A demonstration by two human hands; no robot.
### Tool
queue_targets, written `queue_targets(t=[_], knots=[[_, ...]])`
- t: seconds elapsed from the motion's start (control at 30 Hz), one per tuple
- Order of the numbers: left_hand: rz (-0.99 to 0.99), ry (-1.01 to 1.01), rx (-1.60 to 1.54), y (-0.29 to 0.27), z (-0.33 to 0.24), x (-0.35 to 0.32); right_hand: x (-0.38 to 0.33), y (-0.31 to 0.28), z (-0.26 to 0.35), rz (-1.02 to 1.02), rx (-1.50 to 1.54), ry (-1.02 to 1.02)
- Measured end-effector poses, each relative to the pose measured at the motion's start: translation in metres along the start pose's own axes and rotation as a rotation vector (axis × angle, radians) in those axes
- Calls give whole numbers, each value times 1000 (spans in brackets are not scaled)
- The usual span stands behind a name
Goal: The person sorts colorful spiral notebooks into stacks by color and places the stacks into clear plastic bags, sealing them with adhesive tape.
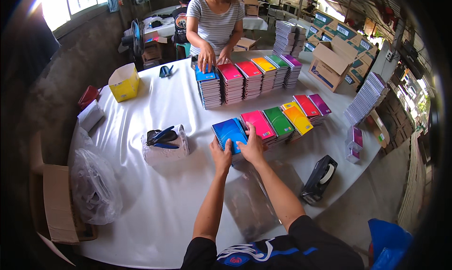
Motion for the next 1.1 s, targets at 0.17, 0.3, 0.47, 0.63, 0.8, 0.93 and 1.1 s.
queue_targets(t=[0.17, 0.3, 0.47, 0.63, 0.8, 0.93, 1.1], knots=[[84, -151, -56, -11, -2, -2, 13, -6, 18, 102, 494, 49], [126, -167, -383, -36, -1, 6, 9, -20, 46, 243, 846, 149], [404, -380, -691, -24, -22, 3, 21, -25, 14, 318, 843, 157], [265, -434, -859, -40, -6, 14, 32, -64, -7, 228, -50, -426], [350, -423, -927, -67, -19, 22, 42, -77, -53, 591, -409, -504], [405, -470, -900, -70, -41, 9, 68, -81, -79, 721, -230, -510], [484, -560, -968, -65, -43, -8, 89, -96, -57, 751, 51, -193]])
Point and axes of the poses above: each hand's wrist, its own x-axis towards the middle knuckle, its own y-axis out of the palm, z = x × y, the point moved 3 cm from there along x, towards the middle knuckle, and after that the axes turned 6 degrees about -y, right-handed, at the moved point
